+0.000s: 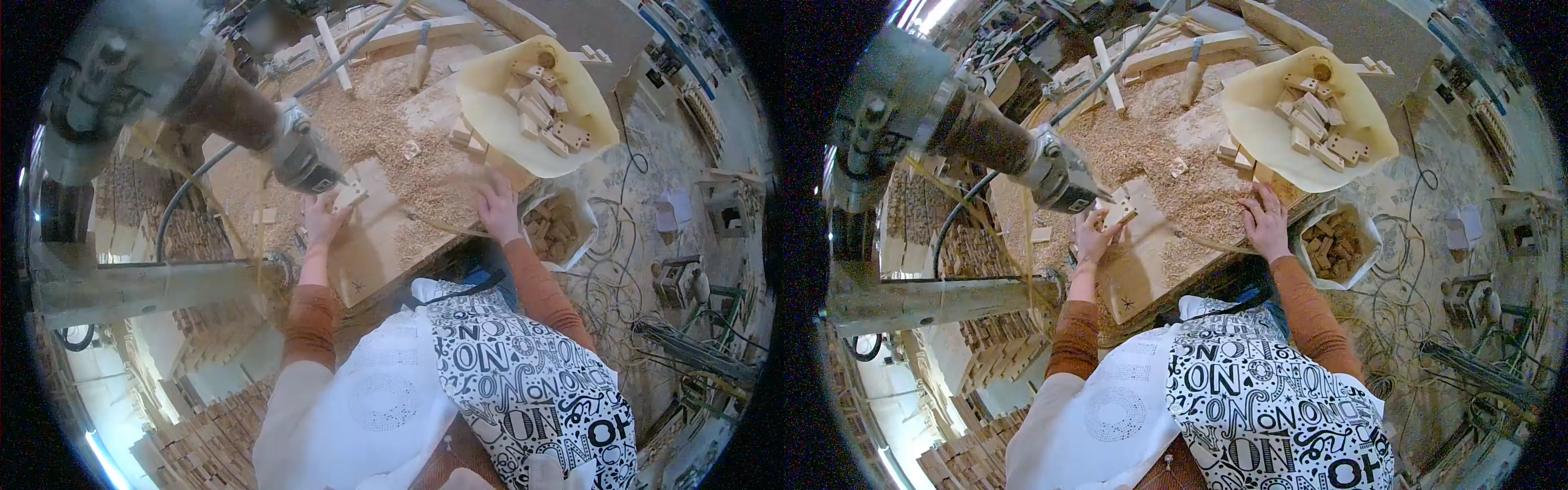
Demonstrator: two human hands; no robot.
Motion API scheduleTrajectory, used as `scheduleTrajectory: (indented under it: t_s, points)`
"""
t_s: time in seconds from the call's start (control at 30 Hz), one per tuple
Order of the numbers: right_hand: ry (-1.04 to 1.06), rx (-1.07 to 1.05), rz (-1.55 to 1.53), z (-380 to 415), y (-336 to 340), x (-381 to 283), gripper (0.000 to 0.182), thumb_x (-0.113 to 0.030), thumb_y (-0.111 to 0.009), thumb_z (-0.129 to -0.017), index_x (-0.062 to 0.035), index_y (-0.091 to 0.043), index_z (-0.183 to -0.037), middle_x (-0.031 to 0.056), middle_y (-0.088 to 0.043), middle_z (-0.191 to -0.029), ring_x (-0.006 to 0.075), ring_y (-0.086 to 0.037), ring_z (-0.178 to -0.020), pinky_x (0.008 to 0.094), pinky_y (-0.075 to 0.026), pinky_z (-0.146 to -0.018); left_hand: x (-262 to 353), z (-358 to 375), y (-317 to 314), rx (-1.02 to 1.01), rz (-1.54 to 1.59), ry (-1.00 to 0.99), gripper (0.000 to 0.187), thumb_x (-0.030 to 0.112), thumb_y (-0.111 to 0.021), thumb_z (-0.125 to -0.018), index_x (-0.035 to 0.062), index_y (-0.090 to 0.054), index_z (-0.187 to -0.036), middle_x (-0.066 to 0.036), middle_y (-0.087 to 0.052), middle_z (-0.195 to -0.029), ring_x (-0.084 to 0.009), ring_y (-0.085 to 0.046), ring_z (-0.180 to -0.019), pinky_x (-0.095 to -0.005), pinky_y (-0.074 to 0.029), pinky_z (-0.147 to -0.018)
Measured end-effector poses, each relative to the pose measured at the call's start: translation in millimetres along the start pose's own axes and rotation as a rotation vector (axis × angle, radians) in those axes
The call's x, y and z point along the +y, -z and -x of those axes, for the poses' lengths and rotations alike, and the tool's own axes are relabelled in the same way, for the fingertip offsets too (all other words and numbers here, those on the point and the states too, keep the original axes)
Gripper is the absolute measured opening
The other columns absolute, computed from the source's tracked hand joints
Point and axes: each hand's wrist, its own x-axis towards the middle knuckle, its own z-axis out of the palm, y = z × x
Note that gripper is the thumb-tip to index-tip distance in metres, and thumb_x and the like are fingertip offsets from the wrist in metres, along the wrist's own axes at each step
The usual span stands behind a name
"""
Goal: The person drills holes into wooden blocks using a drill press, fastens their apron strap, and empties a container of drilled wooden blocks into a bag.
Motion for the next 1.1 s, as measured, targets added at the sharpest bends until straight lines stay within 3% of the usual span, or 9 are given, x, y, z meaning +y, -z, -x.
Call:
scheduleTrajectory:
  t_s: [0.17, 0.27, 0.33, 0.43, 0.53, 0.6, 0.77, 0.97, 1.1]
  points:
    - [0.05, 0.042, -0.025, -2.5, -5.8, 14.8, 0.029, -0.022, -0.063, -0.089, -0.0214, -0.069, -0.117, 0.0079, -0.046, -0.15, 0.0326, -0.039, -0.142, 0.0525, -0.033, -0.113, 23.5, 17.2, -14.3, -0.011, -0.071, -0.056, 0.042, 0.033, -0.085, -0.069, 0.0118, -0.075, -0.104, -0.013, -0.07, -0.103, -0.0318, -0.062, -0.102, -0.0449, -0.045, -0.089]
    - [-0.014, 0.004, -0.028, -0.4, -4.3, 8.6, 0.028, -0.021, -0.064, -0.088, -0.0211, -0.07, -0.116, 0.0081, -0.046, -0.15, 0.0328, -0.039, -0.143, 0.0527, -0.035, -0.112, 91.2, 26.5, 9.7, -0.169, 0.061, -0.048, 0.038, 0.027, -0.085, -0.076, 0.0053, -0.066, -0.1, -0.01, -0.067, -0.099, -0.0219, -0.064, -0.094, -0.0357, -0.051, -0.081]
    - [0.008, 0.02, 0.002, -1.3, -2.1, 5.8, 0.028, -0.021, -0.064, -0.089, -0.0222, -0.069, -0.116, 0.0072, -0.046, -0.15, 0.0324, -0.039, -0.143, 0.0527, -0.036, -0.111, 111.4, 23.2, -4.3, -0.404, 0.235, 0.14, 0.042, 0.027, -0.083, -0.08, 0.0027, -0.065, -0.109, -0.007, -0.069, -0.102, -0.0156, -0.062, -0.1, -0.0321, -0.051, -0.082]
    - [-0.001, 0.029, -0.013, -0.9, 0.8, 2.5, 0.027, -0.021, -0.063, -0.09, -0.0233, -0.068, -0.117, 0.006, -0.045, -0.15, 0.0318, -0.039, -0.143, 0.0523, -0.036, -0.111, 176.2, -16.5, -5.9, -0.484, 0.535, 0.078, 0.046, 0.027, -0.078, -0.087, 0.0023, -0.062, -0.121, -0.008, -0.068, -0.111, -0.0145, -0.061, -0.104, -0.0314, -0.05, -0.087]
    - [0.019, 0.028, -0.023, -2.4, 5.3, 2.9, 0.026, -0.022, -0.063, -0.091, -0.0232, -0.067, -0.117, 0.0052, -0.045, -0.15, 0.0315, -0.039, -0.143, 0.0527, -0.036, -0.111, 245.7, -59.5, -5.8, -0.388, 0.978, 0.118, 0.048, 0.017, -0.071, -0.094, 0.0009, -0.054, -0.136, -0.013, -0.065, -0.125, -0.0202, -0.063, -0.109, -0.0352, -0.052, -0.094]
    - [0.015, 0.027, -0.028, -5.3, 7.7, 1.9, 0.026, -0.022, -0.063, -0.091, -0.0224, -0.067, -0.117, 0.0051, -0.046, -0.15, 0.0318, -0.039, -0.143, 0.0528, -0.036, -0.11, 279.6, -69.9, -1.7, -0.214, 1.162, -0.085, 0.054, 0.012, -0.068, -0.096, 0.0014, -0.047, -0.144, -0.013, -0.056, -0.138, -0.0188, -0.057, -0.118, -0.0332, -0.049, -0.098]
    - [-0.097, 0.159, -0.185, 11.7, 18.1, -0.1, 0.027, -0.021, -0.066, -0.09, -0.0183, -0.067, -0.117, 0.0111, -0.051, -0.143, 0.034, -0.044, -0.137, 0.0517, -0.035, -0.11, 281.4, -41.0, -23.9, -0.395, 1.115, -0.099, 0.054, 0.011, -0.066, -0.096, 0.0014, -0.046, -0.146, -0.012, -0.054, -0.14, -0.0183, -0.055, -0.12, -0.0322, -0.047, -0.101]
    - [-0.433, 0.342, -0.351, 53.5, 49.7, 35.9, 0.014, -0.007, -0.068, -0.089, -0.0044, -0.071, -0.103, 0.0149, -0.069, -0.104, 0.0248, -0.067, -0.092, 0.0308, -0.053, -0.079, 207.0, 29.6, -53.0, -0.556, 1.041, 0.07, 0.043, 0.01, -0.067, -0.095, 0.0007, -0.055, -0.136, -0.008, -0.062, -0.128, -0.0166, -0.059, -0.115, -0.0314, -0.051, -0.096]
    - [-0.921, 0.092, -0.471, 111.7, 64.0, 93.2, 0.045, -0.018, -0.065, -0.097, -0.0106, -0.052, -0.14, 0.0109, -0.072, -0.104, 0.0202, -0.067, -0.082, 0.033, -0.053, -0.082, 174.4, 64.8, -50.0, -0.609, 1.035, 0.305, 0.042, 0.011, -0.067, -0.096, -0.0008, -0.055, -0.135, -0.01, -0.063, -0.126, -0.0165, -0.062, -0.111, -0.0311, -0.052, -0.092]
